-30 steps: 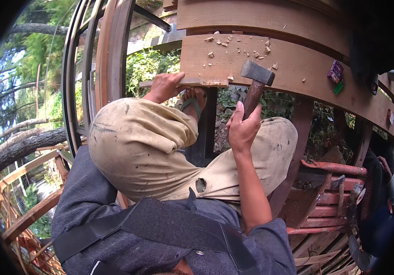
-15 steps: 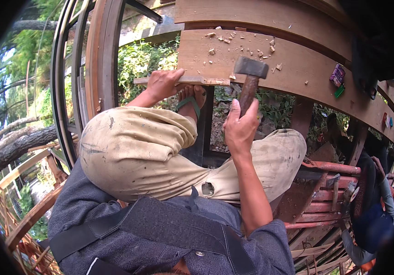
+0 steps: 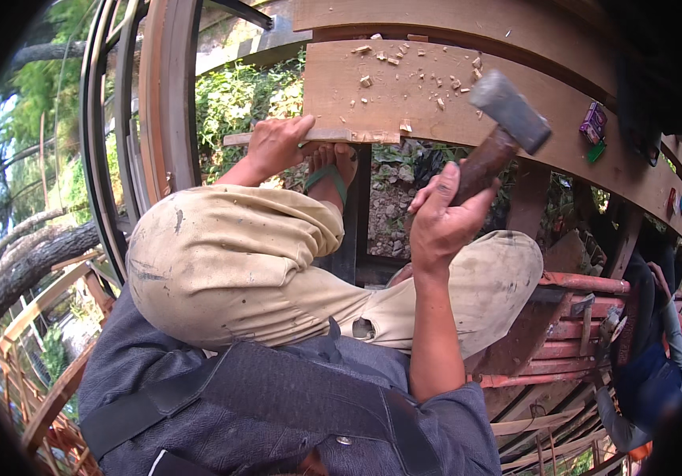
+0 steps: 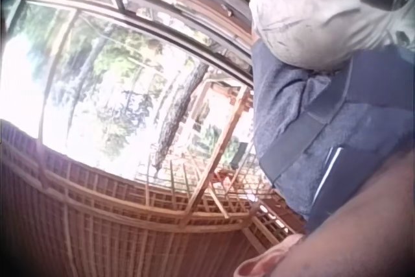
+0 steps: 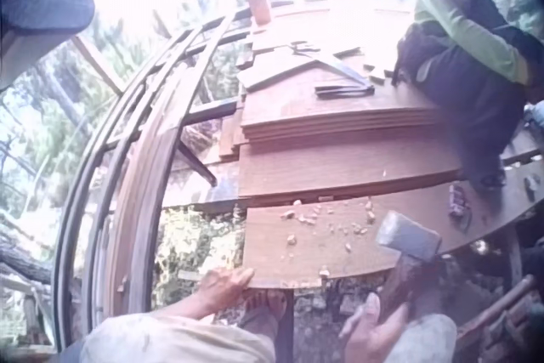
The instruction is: The person uses a small axe by hand to shape the edge of a wooden plank, chipping away pieces of wood while holding it steady on a workbench.
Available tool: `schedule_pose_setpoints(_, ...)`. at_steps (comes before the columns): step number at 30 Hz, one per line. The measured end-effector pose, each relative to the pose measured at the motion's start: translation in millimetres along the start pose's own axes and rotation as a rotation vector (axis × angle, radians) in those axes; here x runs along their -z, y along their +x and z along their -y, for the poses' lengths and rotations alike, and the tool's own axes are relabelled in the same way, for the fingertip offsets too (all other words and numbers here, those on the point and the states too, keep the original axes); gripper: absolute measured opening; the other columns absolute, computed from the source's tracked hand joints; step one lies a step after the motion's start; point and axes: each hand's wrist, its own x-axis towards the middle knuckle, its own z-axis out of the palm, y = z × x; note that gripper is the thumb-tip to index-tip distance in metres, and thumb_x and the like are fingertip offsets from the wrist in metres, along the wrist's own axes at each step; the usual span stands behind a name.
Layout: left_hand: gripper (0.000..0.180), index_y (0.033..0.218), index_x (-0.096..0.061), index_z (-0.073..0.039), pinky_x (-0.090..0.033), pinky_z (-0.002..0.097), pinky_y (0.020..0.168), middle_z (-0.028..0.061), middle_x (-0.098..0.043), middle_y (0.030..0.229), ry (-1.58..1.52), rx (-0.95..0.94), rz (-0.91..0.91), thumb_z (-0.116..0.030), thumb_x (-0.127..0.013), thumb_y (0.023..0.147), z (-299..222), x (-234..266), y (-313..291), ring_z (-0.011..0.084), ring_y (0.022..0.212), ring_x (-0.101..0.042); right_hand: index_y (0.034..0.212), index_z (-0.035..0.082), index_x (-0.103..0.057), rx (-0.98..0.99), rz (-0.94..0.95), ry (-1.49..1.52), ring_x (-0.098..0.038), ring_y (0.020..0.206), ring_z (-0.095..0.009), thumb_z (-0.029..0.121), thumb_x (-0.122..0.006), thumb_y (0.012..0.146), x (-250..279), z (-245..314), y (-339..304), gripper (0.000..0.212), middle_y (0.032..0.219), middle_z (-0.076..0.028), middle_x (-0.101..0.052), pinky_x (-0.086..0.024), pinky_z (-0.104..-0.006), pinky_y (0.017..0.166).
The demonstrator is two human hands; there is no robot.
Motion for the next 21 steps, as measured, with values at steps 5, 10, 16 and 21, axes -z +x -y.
schedule_pose_setpoints(5,0.04,0.107,-0.062,-0.013,-0.058,0.0459,0.063,0.0079,-0.076,0.086,-0.008,-0.02,-0.018,-0.043,-0.082,0.092,-1.8,0.2,6.1,0.0309,0.075,-0.078,0.131,-0.002,-0.05,-0.243,0.058,-0.373,-0.069,0.064,-0.027,0.027,-0.065,0.111,-4.4,-72.4,-42.1,0.038,0.08,-0.018,-0.065,-0.054,-0.0423,0.058)
schedule_pose_setpoints(10,0.04,0.107,-0.061,-0.013,-0.058,0.0461,0.061,0.0084,-0.076,0.085,0.026,-0.014,-0.033,-0.043,-0.083,0.092,-0.1,-6.0,-3.6,0.0312,0.072,-0.077,0.13,0.0,-0.048,-0.363,0.252,-0.106,-0.066,0.057,-0.02,0.023,-0.062,0.114,-12.9,-26.5,-16.6,0.031,0.074,-0.009,-0.063,-0.054,-0.0349,0.053)
schedule_pose_setpoints(16,0.041,0.106,-0.062,-0.013,-0.059,0.0433,0.062,0.0082,-0.076,0.086,0.032,0.028,0.012,-0.045,-0.083,0.091,-2.6,-1.7,4.2,0.0305,0.074,-0.077,0.134,-0.005,-0.044,-0.026,-0.163,-0.036,-0.058,0.055,-0.014,0.023,-0.062,0.113,-7.6,-27.9,-21.7,0.04,0.076,-0.011,-0.061,-0.05,-0.0311,0.048)
schedule_pose_setpoints(21,0.043,0.106,-0.062,-0.012,-0.059,0.0439,0.062,0.0078,-0.076,0.085,0.002,-0.015,-0.051,-0.045,-0.084,0.09,0.4,-5.2,16.9,0.0306,0.075,-0.077,0.127,0.001,-0.048,-0.377,0.291,-0.188,-0.066,0.056,-0.016,0.028,-0.062,0.114,-10.6,-77.3,-12.6,0.033,0.079,-0.011,-0.065,-0.053,-0.0363,0.047)
